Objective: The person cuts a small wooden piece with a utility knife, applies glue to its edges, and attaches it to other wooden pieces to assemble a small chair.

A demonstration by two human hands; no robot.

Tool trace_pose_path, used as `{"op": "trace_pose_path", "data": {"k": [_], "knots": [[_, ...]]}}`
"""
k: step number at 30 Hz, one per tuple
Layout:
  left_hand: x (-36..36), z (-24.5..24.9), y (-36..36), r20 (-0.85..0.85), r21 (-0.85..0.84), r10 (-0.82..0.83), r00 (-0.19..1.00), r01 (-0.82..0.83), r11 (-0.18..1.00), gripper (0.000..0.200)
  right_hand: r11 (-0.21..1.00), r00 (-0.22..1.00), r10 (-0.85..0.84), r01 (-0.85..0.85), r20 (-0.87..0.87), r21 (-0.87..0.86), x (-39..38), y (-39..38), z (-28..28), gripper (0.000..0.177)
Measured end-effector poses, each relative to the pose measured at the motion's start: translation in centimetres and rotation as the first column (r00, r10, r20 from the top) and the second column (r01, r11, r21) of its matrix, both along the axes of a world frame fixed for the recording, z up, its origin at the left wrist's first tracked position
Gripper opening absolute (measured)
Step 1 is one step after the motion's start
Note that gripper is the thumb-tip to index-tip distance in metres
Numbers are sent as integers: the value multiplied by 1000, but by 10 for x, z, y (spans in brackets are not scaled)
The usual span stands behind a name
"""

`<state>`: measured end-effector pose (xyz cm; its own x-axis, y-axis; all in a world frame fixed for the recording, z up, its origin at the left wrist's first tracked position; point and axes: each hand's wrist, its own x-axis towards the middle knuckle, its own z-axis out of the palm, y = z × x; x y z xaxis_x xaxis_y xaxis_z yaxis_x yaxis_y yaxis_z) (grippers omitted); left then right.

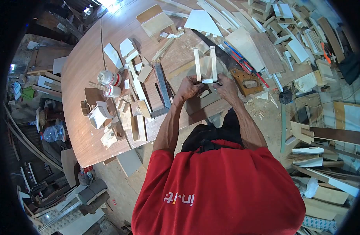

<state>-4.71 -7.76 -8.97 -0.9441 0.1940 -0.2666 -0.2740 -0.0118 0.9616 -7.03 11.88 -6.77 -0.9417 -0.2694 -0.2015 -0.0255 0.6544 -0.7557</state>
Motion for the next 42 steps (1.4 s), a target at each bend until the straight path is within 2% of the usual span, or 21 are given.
{"op": "trace_pose_path", "data": {"k": [2,5,7,9,10,12,15,18,22,25,27,28,30,31,33,34,35,37,38,42], "knots": [[0,0,1,-32,-30,5,999,-6,1000,17,999,1000,-8,8,19,-43,0,0,4,36],[3,3,3,-62,-90,26,998,-31,995,17,1000,999,-2,2,44,8,0,-1,5,34],[2,-2,2,-61,-118,41,997,-48,992,17,999,1000,-3,2,-6,-47,-1,-1,-2,33],[2,-11,0,-194,-228,36,980,-81,970,17,999,1000,-10,10,-8,-46,-1,-1,-7,33],[3,-12,0,-193,-228,36,981,-81,970,17,999,1000,-17,17,-9,-45,-1,-2,-8,33],[3,-10,0,-76,-247,23,997,-41,968,23,1000,999,-14,13,-33,-16,-2,-2,-10,34],[5,-2,2,-111,-260,28,993,-56,964,23,1000,999,-10,11,-53,9,-3,-2,-13,34],[2,-15,-2,-134,-313,11,991,-53,948,23,1000,999,-7,8,-40,15,-3,-2,-11,34],[2,-19,-1,-141,-318,15,990,-60,946,22,1000,999,-21,22,-47,22,-2,-3,-13,33],[3,-19,-1,-188,-294,13,982,-69,953,33,1000,997,-23,23,-74,0,0,-3,-13,33],[7,-14,1,-235,-237,127,964,-184,954,45,999,997,-18,20,-69,30,1,-4,-7,33],[10,-10,-1,-235,-236,125,964,-181,955,45,998,998,-13,17,-64,62,1,-3,-3,34],[23,2,-10,-230,-450,114,966,-209,868,47,998,998,-13,17,-66,68,1,-2,-4,35],[30,7,-8,-228,-453,111,967,-207,867,47,997,998,-10,15,-67,73,2,-3,-5,35],[44,18,0,-389,-608,197,900,-411,679,39,998,998,-16,19,-53,53,2,-3,-5,36],[50,24,6,-293,-681,181,939,-338,650,35,999,999,-20,21,-43,36,2,-3,-5,36],[56,24,12,-294,-681,182,938,-339,649,35,999,999,-19,21,-44,36,1,-2,-7,36],[65,20,24,-513,-781,-108,851,-411,470,31,999,992,-20,26,-125,48,2,-3,-11,37],[67,14,28,-443,-806,-155,883,-316,500,28,999,992,-18,24,-126,47,2,-3,-12,37],[66,1,40,-518,-800,-163,840,-408,439,30,999,993,-23,27,-115,35,2,-2,-5,38]]}}
